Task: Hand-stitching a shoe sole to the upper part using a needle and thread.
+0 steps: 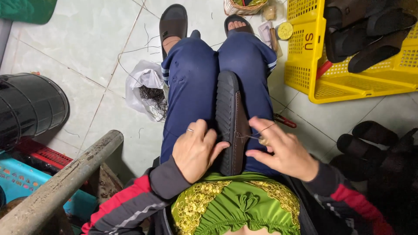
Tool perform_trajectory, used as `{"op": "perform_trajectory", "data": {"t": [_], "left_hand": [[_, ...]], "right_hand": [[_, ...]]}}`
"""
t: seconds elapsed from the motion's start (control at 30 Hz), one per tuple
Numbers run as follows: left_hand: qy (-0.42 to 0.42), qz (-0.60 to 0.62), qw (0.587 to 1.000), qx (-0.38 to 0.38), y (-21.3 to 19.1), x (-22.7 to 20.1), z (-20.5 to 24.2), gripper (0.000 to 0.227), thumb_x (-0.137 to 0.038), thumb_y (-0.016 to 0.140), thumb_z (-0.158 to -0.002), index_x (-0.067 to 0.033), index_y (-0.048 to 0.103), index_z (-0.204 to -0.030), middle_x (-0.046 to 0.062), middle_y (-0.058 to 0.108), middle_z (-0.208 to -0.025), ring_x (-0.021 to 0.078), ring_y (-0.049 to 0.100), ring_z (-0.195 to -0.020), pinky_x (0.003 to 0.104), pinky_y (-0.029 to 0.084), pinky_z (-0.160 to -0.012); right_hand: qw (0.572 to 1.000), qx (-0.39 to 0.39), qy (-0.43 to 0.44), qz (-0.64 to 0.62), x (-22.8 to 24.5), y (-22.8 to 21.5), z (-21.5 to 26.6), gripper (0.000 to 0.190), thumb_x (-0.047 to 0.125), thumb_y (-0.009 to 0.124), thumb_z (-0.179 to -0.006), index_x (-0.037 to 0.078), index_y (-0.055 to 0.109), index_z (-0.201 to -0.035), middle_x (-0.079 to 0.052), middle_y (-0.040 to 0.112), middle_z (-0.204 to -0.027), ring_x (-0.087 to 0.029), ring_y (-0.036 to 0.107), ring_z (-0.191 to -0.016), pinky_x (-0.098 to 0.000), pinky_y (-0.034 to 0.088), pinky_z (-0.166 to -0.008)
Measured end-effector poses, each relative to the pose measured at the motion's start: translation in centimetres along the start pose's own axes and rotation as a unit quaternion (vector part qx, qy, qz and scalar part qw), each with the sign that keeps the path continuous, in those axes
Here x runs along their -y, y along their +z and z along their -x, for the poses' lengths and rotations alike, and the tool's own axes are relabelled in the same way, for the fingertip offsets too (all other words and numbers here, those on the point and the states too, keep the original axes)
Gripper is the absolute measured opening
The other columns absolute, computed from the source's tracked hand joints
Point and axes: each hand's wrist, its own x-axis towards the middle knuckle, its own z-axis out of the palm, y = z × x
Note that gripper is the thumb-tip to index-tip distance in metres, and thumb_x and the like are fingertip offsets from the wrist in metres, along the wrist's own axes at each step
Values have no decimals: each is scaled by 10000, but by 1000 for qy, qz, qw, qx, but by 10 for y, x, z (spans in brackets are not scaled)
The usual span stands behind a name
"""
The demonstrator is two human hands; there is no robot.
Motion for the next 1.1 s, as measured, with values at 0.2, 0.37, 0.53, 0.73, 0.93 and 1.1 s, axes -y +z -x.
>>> {"op": "perform_trajectory", "data": {"t": [0.2, 0.37, 0.53, 0.73, 0.93, 1.1], "left_hand": [[9, 475, 880, 32, -17, 7, -17, 259, -233, 486, -984, -95, 698, -932, 104, 510, -1024, 288, 557, -899, 381, 462, -838], [-32, 599, 800, -5, -14, 16, -67, 380, -236, 456, -967, -2, 645, -735, 173, 639, -768, 249, 612, -735, 347, 473, -720], [-131, 677, 721, -62, 6, 32, -87, 411, -241, 430, -1002, 46, 671, -831, 57, 493, -567, 126, 583, -556, 185, 439, -475], [-10, 63, 988, -140, -62, 53, -58, 206, -202, 591, -974, -50, 657, -851, 94, 557, -938, 309, 606, -780, 379, 494, -677], [143, 234, 952, -136, -35, 19, -42, 473, 1, 619, -891, 34, 401, -1310, 317, 444, -1298, 540, 475, -1215, 601, 408, -1037], [132, 264, 951, -95, -1, 15, -27, 744, -126, 754, -821, 30, 312, -1399, 331, 359, -1400, 510, 425, -1285, 573, 383, -1064]], "right_hand": [[991, -42, 67, -112, 4, 5, 10, 184, 54, 691, -759, 54, 726, -940, -32, 625, -556, -189, 587, -427, -283, 480, -407], [975, -50, 99, -192, -2, 10, -3, 183, 4, 670, -748, 66, 744, -903, -16, 717, -594, -53, 566, -445, -231, 507, -464], [980, -58, 93, -167, 0, 16, -14, 129, 9, 668, -777, 41, 722, -890, -26, 676, -569, -89, 602, -475, -266, 506, -476], [993, -15, -72, 94, -7, 1, -1, 383, 99, 539, -908, 105, 569, -1290, -111, 527, -1198, -242, 674, -851, -373, 575, -612], [970, 0, -110, 215, 4, -4, -13, 327, 113, 519, -948, 100, 589, -1268, -78, 546, -897, -284, 616, -707, -357, 509, -542], [963, 26, -108, 245, -2, -6, -13, 350, 133, 508, -946, 174, 597, -1282, -31, 526, -861, -250, 610, -733, -332, 505, -559]]}}
